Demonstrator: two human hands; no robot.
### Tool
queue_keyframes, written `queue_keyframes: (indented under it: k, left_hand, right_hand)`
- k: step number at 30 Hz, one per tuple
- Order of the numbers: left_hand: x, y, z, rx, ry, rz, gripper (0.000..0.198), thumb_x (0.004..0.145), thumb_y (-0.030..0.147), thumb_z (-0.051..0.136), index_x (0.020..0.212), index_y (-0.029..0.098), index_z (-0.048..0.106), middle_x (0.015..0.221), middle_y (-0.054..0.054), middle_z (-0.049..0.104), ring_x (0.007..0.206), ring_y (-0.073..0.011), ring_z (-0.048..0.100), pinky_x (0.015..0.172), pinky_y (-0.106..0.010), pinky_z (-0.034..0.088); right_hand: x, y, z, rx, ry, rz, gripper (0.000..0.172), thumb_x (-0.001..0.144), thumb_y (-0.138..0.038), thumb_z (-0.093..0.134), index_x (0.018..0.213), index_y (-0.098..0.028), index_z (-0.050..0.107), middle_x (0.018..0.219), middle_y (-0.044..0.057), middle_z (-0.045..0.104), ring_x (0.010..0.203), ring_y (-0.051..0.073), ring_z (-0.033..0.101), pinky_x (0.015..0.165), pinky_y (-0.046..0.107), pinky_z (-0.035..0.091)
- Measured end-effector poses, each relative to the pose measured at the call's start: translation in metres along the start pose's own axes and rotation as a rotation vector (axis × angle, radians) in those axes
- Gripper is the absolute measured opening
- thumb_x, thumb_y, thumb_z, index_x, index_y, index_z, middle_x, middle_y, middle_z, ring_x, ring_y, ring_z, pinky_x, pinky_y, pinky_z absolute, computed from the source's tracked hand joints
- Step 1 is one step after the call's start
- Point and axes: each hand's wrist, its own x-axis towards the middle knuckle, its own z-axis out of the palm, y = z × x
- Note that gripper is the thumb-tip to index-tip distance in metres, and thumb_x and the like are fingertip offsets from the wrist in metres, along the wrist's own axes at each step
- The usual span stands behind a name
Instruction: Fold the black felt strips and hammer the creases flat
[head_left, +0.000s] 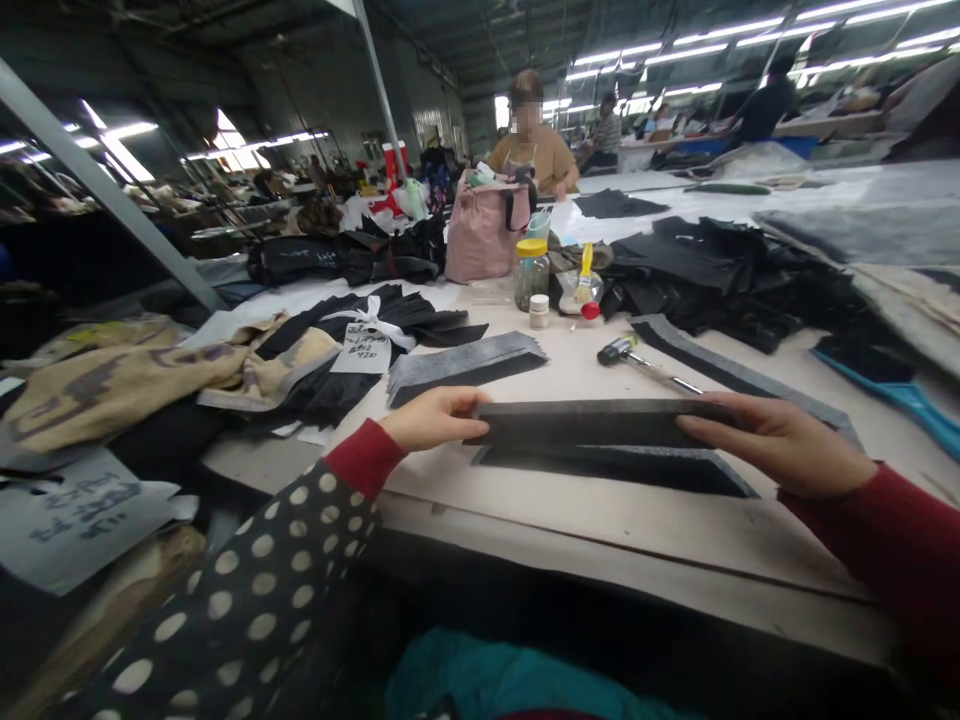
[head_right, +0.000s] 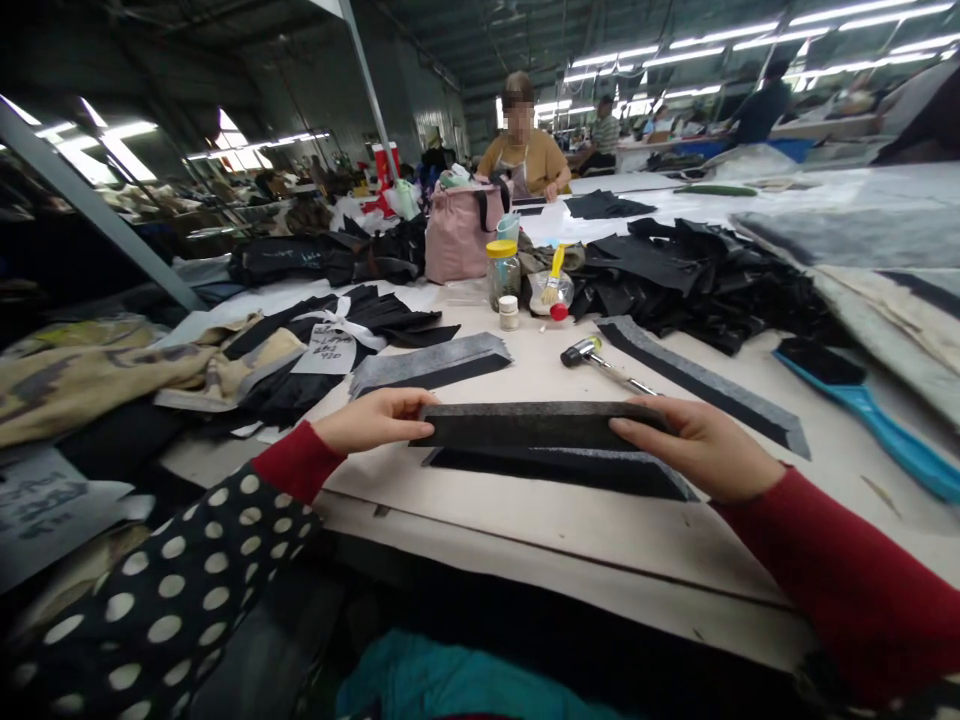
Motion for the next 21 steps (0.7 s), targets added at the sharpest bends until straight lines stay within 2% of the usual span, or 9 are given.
queue_keyframes:
  k: [5,9,13,21]
  left_hand:
    - [0.006,-0.015,0.017,-0.146,0.004,-0.064,0.042,0.068,0.024,0.059,0.107,0.012,0.050,0.064,0.004,0.051,0.059,-0.0077,0.048,0.056,-0.021,0.037]
    - [0.008,-0.016,0.017,-0.165,-0.007,-0.078,0.043,0.068,0.024,0.060,0.109,0.013,0.050,0.065,0.005,0.050,0.058,-0.0066,0.046,0.055,-0.020,0.035]
    - [0.009,-0.018,0.015,-0.127,0.009,-0.083,0.043,0.067,0.024,0.061,0.107,0.013,0.051,0.066,0.004,0.051,0.057,-0.0063,0.046,0.054,-0.020,0.034]
    - [0.011,-0.026,0.024,-0.030,0.053,-0.080,0.041,0.067,0.027,0.061,0.104,0.013,0.051,0.060,0.006,0.049,0.051,-0.0062,0.045,0.050,-0.019,0.036]
  right_hand:
    - [-0.008,0.024,0.000,0.053,0.008,0.237,0.043,0.062,-0.059,0.058,0.075,-0.018,0.061,0.068,0.001,0.056,0.062,0.014,0.048,0.058,0.026,0.039]
    - [-0.009,0.027,-0.001,0.045,0.024,0.320,0.047,0.057,-0.065,0.056,0.069,-0.020,0.059,0.063,0.000,0.055,0.060,0.014,0.048,0.057,0.027,0.039]
    - [-0.010,0.026,0.002,-0.056,0.029,0.339,0.050,0.057,-0.068,0.052,0.073,-0.021,0.059,0.066,0.001,0.059,0.063,0.016,0.052,0.062,0.027,0.040]
    - [-0.009,0.044,0.007,-0.417,-0.010,0.261,0.049,0.067,-0.068,0.039,0.070,-0.022,0.056,0.060,0.000,0.056,0.056,0.015,0.051,0.056,0.028,0.038]
